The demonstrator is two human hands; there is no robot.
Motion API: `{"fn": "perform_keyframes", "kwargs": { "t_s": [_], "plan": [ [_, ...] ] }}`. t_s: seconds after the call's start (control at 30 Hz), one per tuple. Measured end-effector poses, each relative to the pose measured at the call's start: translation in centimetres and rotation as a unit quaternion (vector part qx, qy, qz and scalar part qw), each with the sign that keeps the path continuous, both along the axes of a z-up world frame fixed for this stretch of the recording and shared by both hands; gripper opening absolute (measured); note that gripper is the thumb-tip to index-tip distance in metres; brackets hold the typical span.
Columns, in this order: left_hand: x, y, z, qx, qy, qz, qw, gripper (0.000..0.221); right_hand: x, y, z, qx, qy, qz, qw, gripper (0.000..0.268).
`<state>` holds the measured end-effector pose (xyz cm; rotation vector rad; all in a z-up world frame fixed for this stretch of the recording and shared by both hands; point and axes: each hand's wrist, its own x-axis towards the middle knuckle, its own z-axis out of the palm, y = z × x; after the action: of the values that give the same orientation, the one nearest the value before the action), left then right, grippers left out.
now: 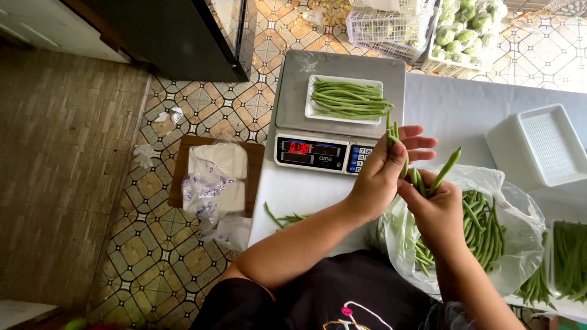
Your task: Sorting and weighing green beans on a digital scale for portioning and packaging.
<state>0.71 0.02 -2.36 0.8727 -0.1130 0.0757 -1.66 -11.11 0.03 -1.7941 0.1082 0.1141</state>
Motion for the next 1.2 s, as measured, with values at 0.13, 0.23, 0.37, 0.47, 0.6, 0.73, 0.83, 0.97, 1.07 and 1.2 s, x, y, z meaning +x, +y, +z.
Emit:
{"fn": "perform_keyframes", "kwargs": {
  "t_s": [0.13,0.23,0.37,0.47,0.6,0.73,0.83,0.97,1.07,1.2],
  "plan": [
    [-0.1,-0.9,-1.5,0.0,-0.006,0.002,1.0,0.047,0.2,0.5,0.5,0.015,-0.002,-0.013,1.0,0.013],
    [-0.6,-1.0,-1.3,0.001,0.0,-0.002,1.0,0.043,0.4,0.9,0.7,0.025,-0.02,-0.024,0.999,0.01],
    [-0.5,-1.2,-1.9,-0.033,0.012,0.021,0.999,0.029,0.3,0.4,0.2,-0.046,-0.024,0.004,0.999,0.017],
    [-0.4,-1.4,-2.6,-0.034,0.014,0.043,0.998,0.024,0.2,-0.5,-1.4,-0.101,-0.017,0.027,0.994,0.028],
    [-1.6,0.0,1.2,0.004,0.107,0.053,0.993,0.022,-0.2,1.1,0.3,-0.176,0.014,0.081,0.981,0.045],
    [-0.1,0.5,-3.0,-0.044,0.158,0.031,0.986,0.019,1.7,-0.7,-3.8,-0.231,0.016,0.151,0.961,0.011],
    [0.4,1.5,-4.6,-0.133,0.236,0.0,0.963,0.021,3.7,0.6,-3.3,-0.311,0.089,0.189,0.927,0.022],
    [2.8,3.9,-6.0,-0.085,0.259,0.06,0.96,0.016,8.8,2.1,-5.1,-0.478,0.027,0.258,0.84,0.036],
    [5.5,7.6,-5.4,-0.102,0.26,0.09,0.956,0.036,14.1,3.8,-6.6,-0.571,0.002,0.298,0.765,0.04],
    [10.9,12.6,-6.9,0.013,0.27,0.136,0.953,0.056,19.9,7.4,-7.7,-0.619,-0.068,0.311,0.718,0.034]
  ]
}}
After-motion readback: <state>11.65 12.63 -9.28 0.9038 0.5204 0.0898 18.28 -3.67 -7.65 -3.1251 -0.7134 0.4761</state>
